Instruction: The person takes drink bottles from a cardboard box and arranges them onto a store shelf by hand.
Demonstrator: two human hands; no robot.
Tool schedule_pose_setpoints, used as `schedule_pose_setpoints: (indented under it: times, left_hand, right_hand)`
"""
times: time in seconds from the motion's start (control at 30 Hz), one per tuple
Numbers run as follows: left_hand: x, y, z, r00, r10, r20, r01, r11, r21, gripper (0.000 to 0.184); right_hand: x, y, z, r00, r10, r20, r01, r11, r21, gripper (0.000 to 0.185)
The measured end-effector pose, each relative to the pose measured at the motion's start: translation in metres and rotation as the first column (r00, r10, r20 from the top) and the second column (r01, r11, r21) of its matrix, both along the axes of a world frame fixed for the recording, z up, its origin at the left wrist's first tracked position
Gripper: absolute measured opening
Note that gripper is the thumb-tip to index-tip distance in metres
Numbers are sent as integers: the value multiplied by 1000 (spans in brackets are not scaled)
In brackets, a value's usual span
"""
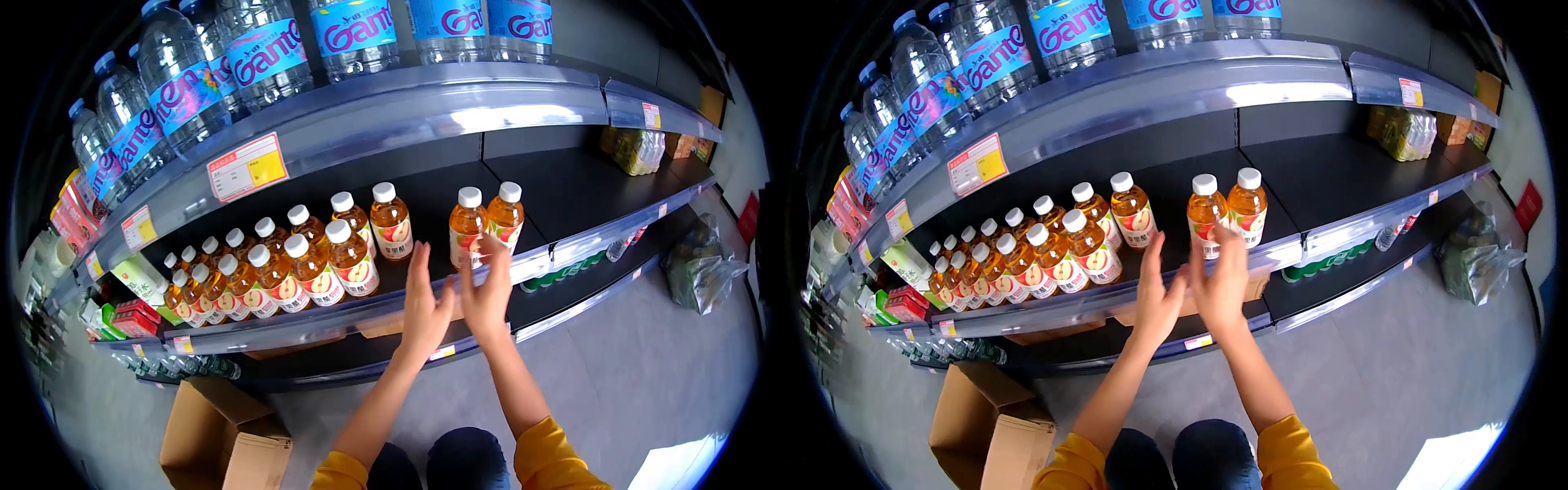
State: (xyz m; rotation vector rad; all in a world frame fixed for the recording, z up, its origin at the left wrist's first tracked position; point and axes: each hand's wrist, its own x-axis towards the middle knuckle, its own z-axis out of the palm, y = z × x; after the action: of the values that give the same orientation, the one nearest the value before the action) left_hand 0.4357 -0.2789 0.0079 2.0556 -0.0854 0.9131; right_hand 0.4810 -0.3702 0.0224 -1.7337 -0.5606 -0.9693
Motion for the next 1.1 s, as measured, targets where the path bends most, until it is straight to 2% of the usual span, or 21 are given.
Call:
schedule_pose_setpoints:
  times: [0.03, 0.07, 0.13, 0.2, 0.27, 0.4, 0.53, 0.6, 0.73, 0.8, 0.87, 0.93, 0.97, 1.1]
  left_hand:
    - [6, -7, -1, 999, -32, -7, 32, 999, -18, 63]
    - [15, -12, -1, 998, -62, -10, 62, 997, -36, 66]
    - [35, -17, -3, 1000, -20, -10, 20, 1000, 24, 70]
    - [48, -20, -2, 998, 3, -63, -5, 999, -43, 72]
    - [56, -25, -1, 999, 40, -10, -40, 999, -16, 69]
    - [55, -21, 4, 997, 74, -36, -76, 996, -56, 59]
    - [44, -9, 2, 995, 58, -84, -63, 997, -48, 55]
    - [38, 0, 0, 994, 79, -76, -82, 996, -36, 57]
    - [25, 12, 1, 989, 130, -76, -132, 991, -18, 59]
    - [16, 16, 0, 958, 283, -52, -275, 953, 127, 62]
    - [5, 14, 1, 966, 258, -26, -255, 963, 89, 62]
    - [-5, 12, -2, 949, 301, 97, -311, 943, 117, 63]
    - [-12, 12, -3, 958, 277, 69, -281, 958, 56, 64]
    - [-16, 10, -13, 955, 283, 94, -287, 957, 36, 66]
  right_hand:
    - [3, -9, -4, 993, -10, -116, 15, 999, 36, 31]
    - [9, -15, -9, 992, -38, -124, 39, 999, 7, 28]
    - [16, -22, -17, 980, 21, -200, -27, 999, -30, 27]
    - [21, -22, -23, 978, 30, -207, -43, 997, -60, 29]
    - [24, -23, -23, 976, 45, -214, -65, 994, -85, 31]
    - [22, -25, -16, 970, 103, -221, -126, 988, -93, 34]
    - [26, -19, -18, 932, 173, -319, -228, 963, -143, 46]
    - [20, -13, -10, 940, 220, -261, -266, 951, -156, 50]
    - [22, 3, -9, 908, 321, -270, -368, 917, -150, 59]
    - [20, 11, -6, 913, 325, -245, -364, 922, -130, 60]
    - [20, 14, -7, 903, 359, -237, -405, 896, -184, 56]
    - [15, 18, -4, 900, 352, -256, -402, 899, -177, 54]
    - [12, 21, -4, 903, 345, -258, -397, 899, -186, 54]
    - [11, 29, -5, 905, 340, -255, -391, 902, -185, 55]
